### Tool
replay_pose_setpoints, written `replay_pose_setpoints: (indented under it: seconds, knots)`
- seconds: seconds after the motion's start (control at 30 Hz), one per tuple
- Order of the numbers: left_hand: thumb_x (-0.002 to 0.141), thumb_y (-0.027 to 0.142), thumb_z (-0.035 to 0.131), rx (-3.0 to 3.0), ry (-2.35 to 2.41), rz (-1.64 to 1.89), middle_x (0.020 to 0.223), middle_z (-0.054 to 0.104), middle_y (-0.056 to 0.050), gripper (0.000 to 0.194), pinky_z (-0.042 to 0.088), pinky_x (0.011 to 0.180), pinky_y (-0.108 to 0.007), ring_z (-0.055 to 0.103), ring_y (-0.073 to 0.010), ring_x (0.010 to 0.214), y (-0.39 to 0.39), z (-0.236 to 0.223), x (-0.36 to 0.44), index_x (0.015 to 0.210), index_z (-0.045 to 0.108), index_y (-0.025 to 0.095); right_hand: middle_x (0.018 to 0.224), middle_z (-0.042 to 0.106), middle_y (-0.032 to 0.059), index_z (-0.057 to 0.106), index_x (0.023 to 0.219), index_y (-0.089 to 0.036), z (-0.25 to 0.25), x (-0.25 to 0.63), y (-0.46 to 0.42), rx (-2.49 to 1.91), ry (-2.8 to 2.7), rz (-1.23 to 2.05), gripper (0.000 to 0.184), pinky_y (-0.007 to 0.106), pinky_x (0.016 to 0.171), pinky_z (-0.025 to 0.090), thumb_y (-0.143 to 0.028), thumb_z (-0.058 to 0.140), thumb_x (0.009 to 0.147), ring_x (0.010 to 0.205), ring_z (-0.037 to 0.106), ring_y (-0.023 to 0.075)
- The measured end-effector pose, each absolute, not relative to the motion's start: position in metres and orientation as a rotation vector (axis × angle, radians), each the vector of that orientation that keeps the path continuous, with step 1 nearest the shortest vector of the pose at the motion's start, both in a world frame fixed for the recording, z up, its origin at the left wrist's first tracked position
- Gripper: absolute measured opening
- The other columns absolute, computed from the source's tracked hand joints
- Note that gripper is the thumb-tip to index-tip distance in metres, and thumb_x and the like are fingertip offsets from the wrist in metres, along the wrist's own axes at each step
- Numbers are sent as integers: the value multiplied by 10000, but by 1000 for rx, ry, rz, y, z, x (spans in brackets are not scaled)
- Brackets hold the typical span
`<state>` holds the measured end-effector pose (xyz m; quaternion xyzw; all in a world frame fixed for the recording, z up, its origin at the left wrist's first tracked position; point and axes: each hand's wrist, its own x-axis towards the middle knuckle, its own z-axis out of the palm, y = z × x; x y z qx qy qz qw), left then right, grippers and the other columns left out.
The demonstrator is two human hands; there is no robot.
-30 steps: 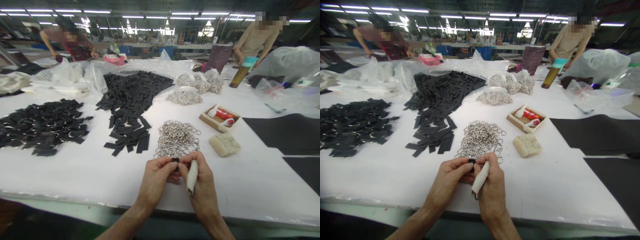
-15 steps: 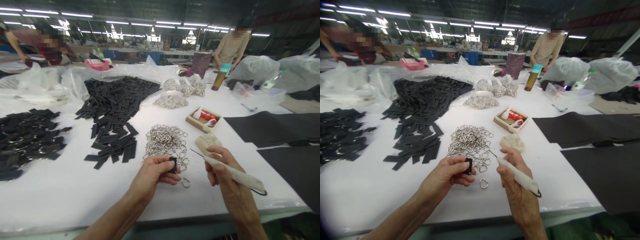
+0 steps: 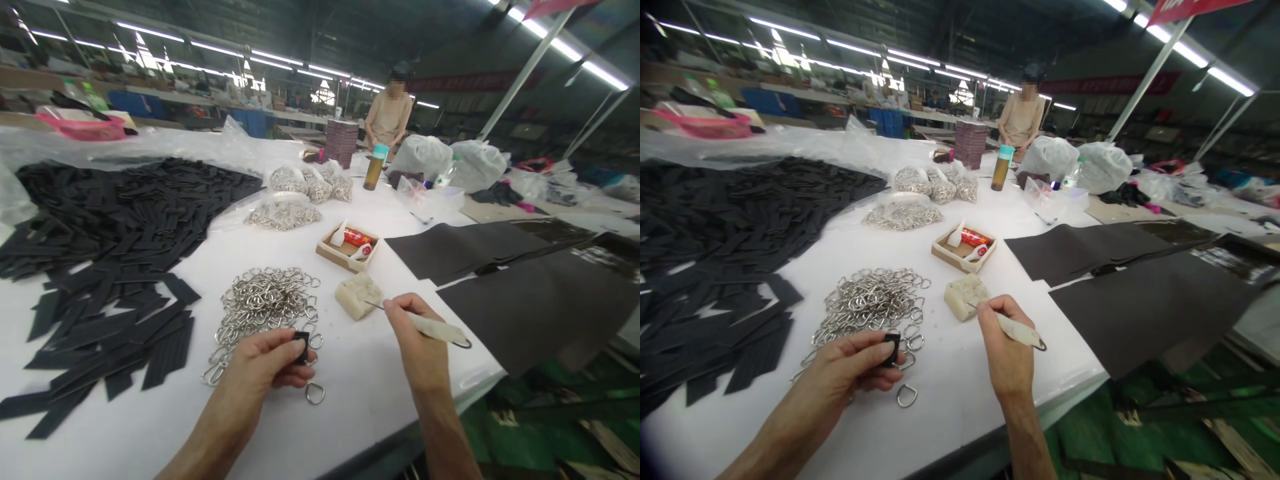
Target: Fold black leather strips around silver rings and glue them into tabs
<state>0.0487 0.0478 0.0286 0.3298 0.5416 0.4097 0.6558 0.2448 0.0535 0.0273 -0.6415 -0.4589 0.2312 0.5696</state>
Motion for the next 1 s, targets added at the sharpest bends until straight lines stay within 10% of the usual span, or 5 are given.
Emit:
replay_pose_setpoints:
  seconds: [1.0]
  knots:
    - [702, 238, 695, 707, 1010, 940, 745, 729, -97, 138, 536, 535, -205, 662, -135, 551, 38, 24, 41, 725, 694, 102, 462, 328, -77, 515, 616, -181, 31, 244, 48, -1271, -940, 784, 249, 234, 428, 180, -335, 670, 737, 446, 262, 78]
